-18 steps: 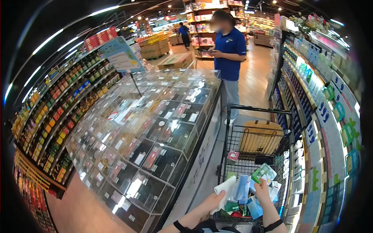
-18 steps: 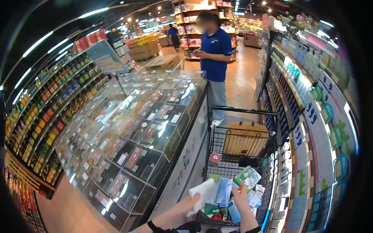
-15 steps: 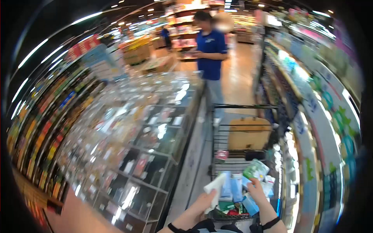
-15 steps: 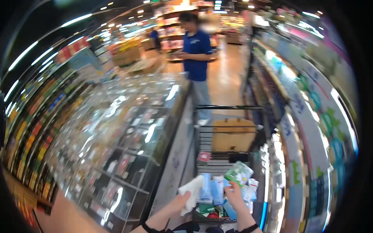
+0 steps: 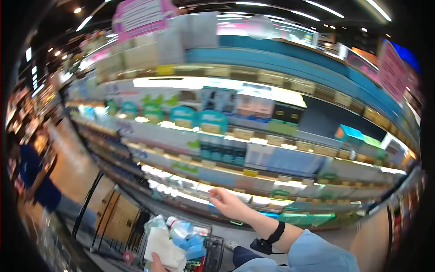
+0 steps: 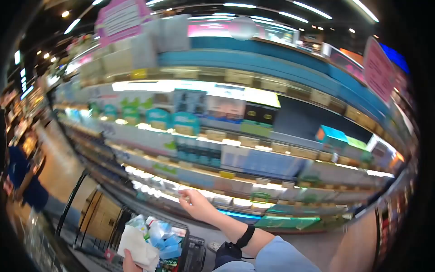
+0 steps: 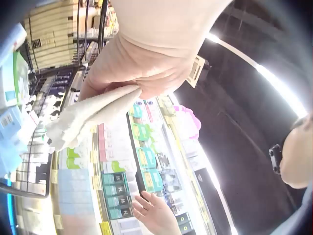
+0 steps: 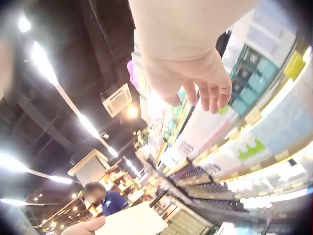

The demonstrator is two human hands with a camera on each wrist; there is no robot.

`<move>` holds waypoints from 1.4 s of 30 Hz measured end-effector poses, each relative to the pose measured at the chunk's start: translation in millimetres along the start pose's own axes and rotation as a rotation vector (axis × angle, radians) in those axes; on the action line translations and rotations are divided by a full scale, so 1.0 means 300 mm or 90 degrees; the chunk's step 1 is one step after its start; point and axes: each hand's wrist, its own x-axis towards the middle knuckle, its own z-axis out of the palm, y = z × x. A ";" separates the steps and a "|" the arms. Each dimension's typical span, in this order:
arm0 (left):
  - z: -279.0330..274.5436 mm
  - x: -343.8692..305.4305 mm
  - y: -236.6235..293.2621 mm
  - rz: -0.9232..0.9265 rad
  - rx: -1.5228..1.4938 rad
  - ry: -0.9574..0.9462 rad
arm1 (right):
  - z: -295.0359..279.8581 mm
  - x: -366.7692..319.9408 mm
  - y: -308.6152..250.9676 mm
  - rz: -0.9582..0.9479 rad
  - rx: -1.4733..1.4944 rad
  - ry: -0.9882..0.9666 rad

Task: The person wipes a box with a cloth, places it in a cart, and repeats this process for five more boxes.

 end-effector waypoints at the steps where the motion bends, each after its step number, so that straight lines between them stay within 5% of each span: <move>1: 0.041 0.016 0.015 -0.003 0.018 -0.027 | -0.083 -0.001 0.002 -0.005 0.020 0.069; 4: 0.154 0.059 0.038 -0.017 0.111 -0.130 | -0.347 -0.021 -0.009 -0.026 0.015 0.241; 7: 0.293 0.077 0.042 -0.016 0.003 -0.119 | -0.565 -0.033 -0.036 -0.095 -0.105 0.466; 12: 0.429 0.076 0.119 0.001 0.120 -0.128 | -0.837 0.014 -0.054 -0.157 -0.228 0.622; 20: 0.539 0.125 0.107 0.092 0.108 -0.111 | -0.993 0.142 -0.037 -0.040 -0.160 0.423; 25: 0.584 0.143 0.110 0.075 0.061 -0.071 | -1.021 0.133 -0.029 -0.026 -0.070 0.441; 27: 0.563 0.172 0.102 0.077 0.129 -0.069 | -1.021 0.106 -0.027 -0.140 0.015 0.457; 29: 0.550 0.191 0.102 0.048 0.139 -0.040 | -0.990 0.059 -0.098 -0.131 -0.027 0.518; 30: 0.534 0.199 0.101 0.009 0.162 -0.027 | -0.982 0.044 -0.075 -0.259 -0.043 0.521; 31: 0.527 0.207 0.086 0.096 0.021 -0.090 | -0.970 0.036 -0.045 -0.388 -0.047 0.520; 33: 0.525 0.191 0.076 0.177 -0.103 -0.099 | -0.909 0.021 -0.054 -0.489 -0.050 0.478; 35: 0.501 0.148 0.088 0.147 -0.075 -0.040 | -0.849 0.040 0.019 -0.562 0.180 0.231; 40: 0.429 -0.025 0.149 0.247 0.014 0.051 | -0.439 0.120 -0.170 -0.344 0.010 -0.093; 42: 0.387 -0.088 0.143 0.365 0.080 -0.019 | -0.247 0.168 -0.174 -0.323 0.009 -0.189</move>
